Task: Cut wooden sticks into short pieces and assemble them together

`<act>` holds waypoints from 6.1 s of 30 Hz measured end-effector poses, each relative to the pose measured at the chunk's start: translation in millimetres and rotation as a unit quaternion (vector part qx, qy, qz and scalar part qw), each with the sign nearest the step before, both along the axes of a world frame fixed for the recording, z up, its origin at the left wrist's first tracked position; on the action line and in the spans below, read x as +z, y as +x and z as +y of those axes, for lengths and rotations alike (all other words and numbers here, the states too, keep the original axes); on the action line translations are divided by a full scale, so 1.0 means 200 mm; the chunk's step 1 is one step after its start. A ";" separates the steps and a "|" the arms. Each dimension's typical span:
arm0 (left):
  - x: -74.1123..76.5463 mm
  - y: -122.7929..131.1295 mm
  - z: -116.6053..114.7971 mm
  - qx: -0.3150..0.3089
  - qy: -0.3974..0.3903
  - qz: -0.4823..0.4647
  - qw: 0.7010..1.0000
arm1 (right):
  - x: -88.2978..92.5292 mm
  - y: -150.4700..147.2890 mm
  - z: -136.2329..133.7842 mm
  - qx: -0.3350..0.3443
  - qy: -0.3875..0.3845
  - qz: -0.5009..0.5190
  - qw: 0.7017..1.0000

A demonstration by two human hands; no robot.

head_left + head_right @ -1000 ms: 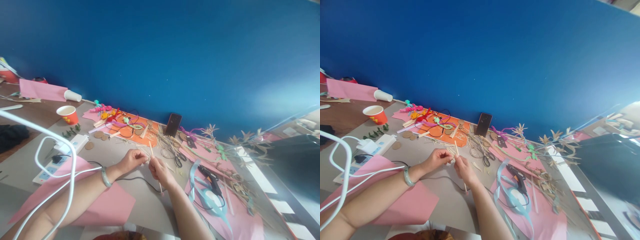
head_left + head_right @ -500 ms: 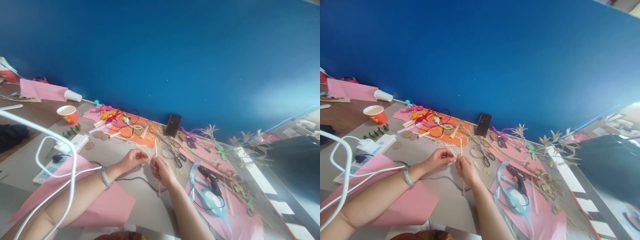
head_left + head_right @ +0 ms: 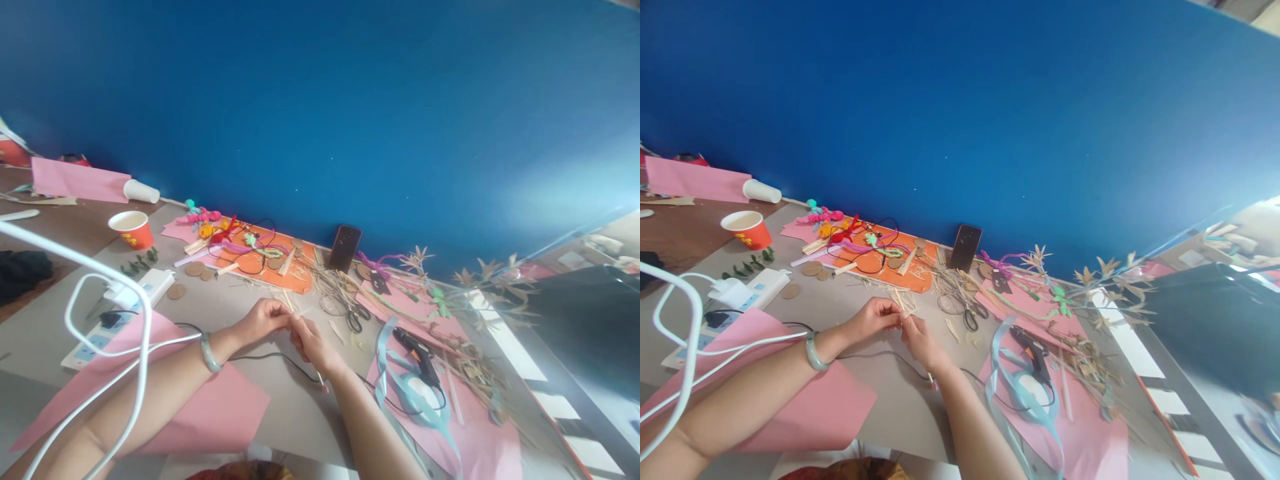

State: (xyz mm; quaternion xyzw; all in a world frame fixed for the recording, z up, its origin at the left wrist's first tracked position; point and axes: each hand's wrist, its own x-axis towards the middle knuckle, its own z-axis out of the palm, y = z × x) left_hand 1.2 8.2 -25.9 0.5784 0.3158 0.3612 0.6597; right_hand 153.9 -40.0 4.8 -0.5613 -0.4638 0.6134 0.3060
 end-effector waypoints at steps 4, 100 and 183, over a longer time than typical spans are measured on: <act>-0.01 0.00 0.00 -0.005 0.015 0.013 1.000 | -0.02 -0.02 -0.01 -0.011 0.008 0.004 1.000; 0.04 -0.02 0.01 -0.015 0.016 -0.010 1.000 | 0.08 0.04 0.06 0.030 0.052 -0.055 0.997; 0.04 -0.01 0.01 0.018 -0.046 -0.037 0.998 | 0.04 0.07 0.08 -0.031 0.105 -0.005 0.994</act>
